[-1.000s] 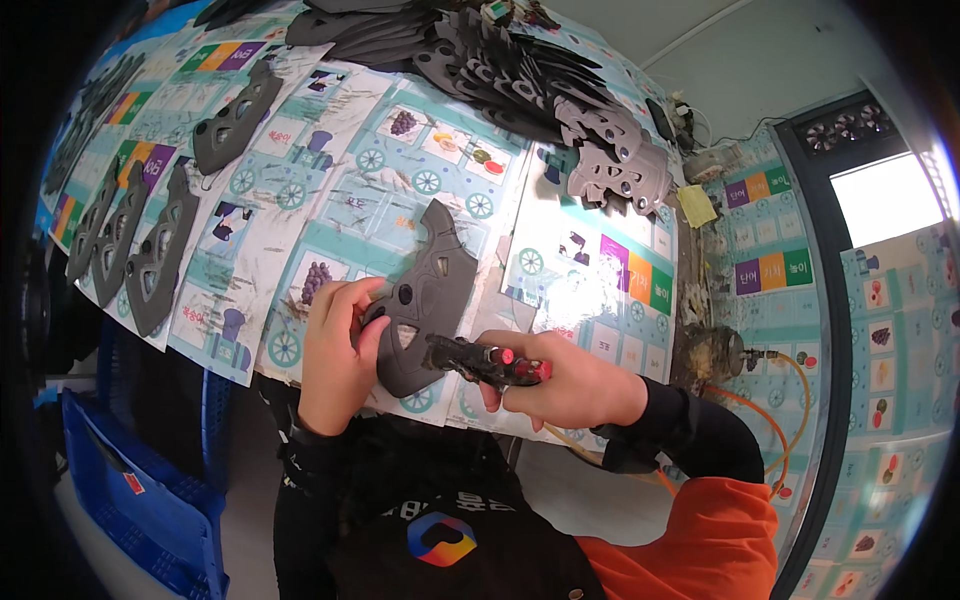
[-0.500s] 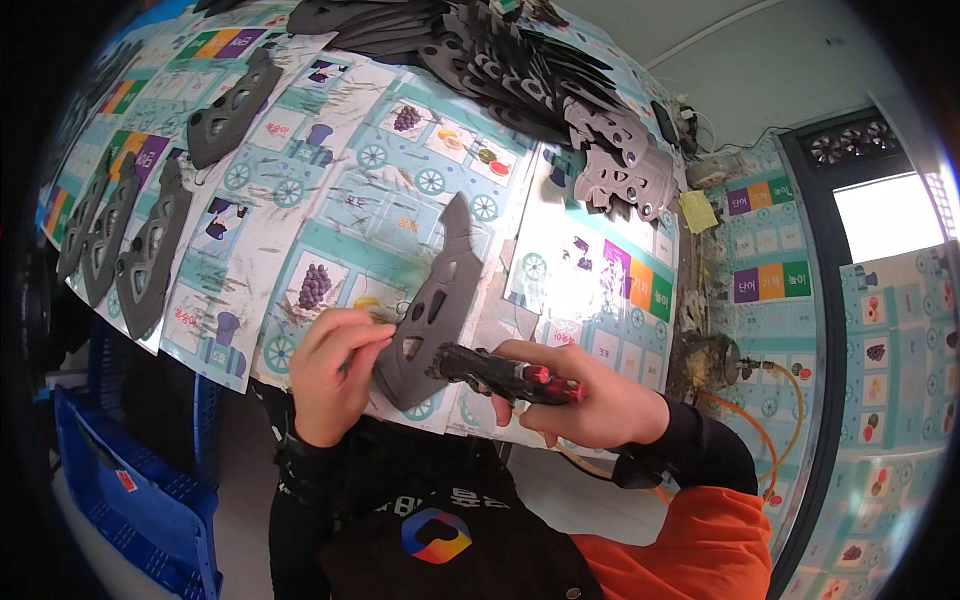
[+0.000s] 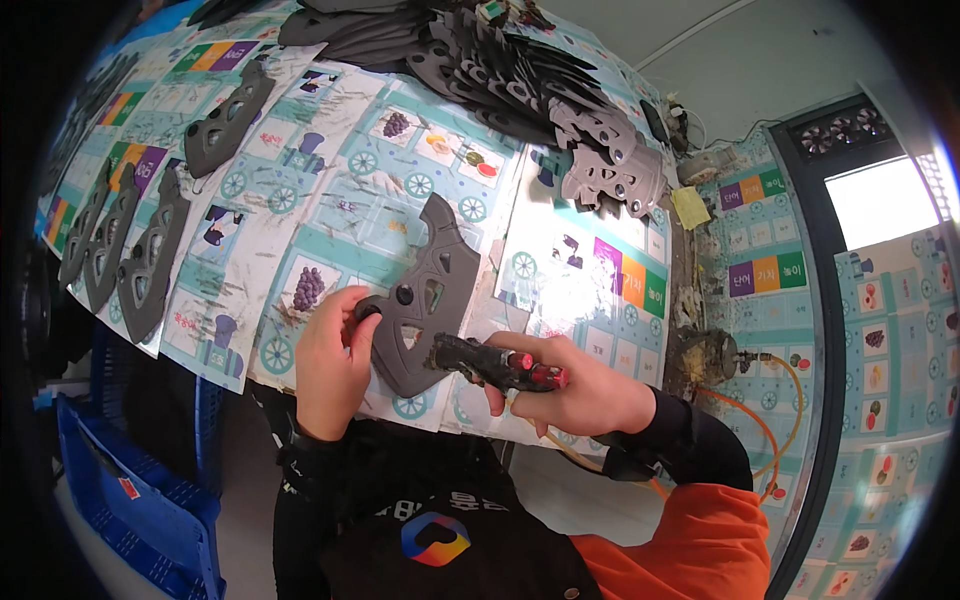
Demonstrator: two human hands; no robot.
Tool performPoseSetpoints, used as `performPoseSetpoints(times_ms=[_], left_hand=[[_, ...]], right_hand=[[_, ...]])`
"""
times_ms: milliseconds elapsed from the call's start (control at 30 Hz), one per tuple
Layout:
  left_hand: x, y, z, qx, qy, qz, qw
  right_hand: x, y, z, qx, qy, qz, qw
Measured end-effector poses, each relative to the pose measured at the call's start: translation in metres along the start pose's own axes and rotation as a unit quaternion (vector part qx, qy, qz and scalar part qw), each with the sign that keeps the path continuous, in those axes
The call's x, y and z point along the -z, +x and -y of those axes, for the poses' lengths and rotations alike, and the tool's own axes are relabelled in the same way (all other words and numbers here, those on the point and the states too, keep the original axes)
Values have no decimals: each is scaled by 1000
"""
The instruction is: The person uses a glue spray gun to apply adhesive to several grey shoe upper components, moving between a stack of pieces and a work surface. The person then picks up a shoe component from a blue bin, brings it to a coworker at another bench, and returns to their station.
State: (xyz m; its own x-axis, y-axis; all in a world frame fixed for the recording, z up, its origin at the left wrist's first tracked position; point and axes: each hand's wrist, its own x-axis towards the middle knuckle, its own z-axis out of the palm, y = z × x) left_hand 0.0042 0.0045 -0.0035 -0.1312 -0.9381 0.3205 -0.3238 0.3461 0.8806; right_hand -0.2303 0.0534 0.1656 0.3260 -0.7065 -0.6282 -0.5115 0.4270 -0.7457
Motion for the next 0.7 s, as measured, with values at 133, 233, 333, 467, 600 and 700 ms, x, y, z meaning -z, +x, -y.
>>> performPoseSetpoints(times_ms=[133,233,333,467,600,700], left_hand=[[7,1,-6,34,-38,4,999],[9,3,-6,27,-37,9,999],[9,5,-1,-16,-7,1,1000],[12,7,-4,-1,-11,40,999],[10,7,-2,-9,4,48,999],[7,5,-2,-33,24,35,999]], right_hand=[[0,-3,-5,14,10,-7,1000],[-3,-2,-6,12,1,-9,1000],[-4,0,-5,13,1,-2,1000],[-5,2,-6,4,18,-14,1000],[-6,4,-5,15,9,-15,1000],[-8,6,-3,17,-4,-21,1000]])
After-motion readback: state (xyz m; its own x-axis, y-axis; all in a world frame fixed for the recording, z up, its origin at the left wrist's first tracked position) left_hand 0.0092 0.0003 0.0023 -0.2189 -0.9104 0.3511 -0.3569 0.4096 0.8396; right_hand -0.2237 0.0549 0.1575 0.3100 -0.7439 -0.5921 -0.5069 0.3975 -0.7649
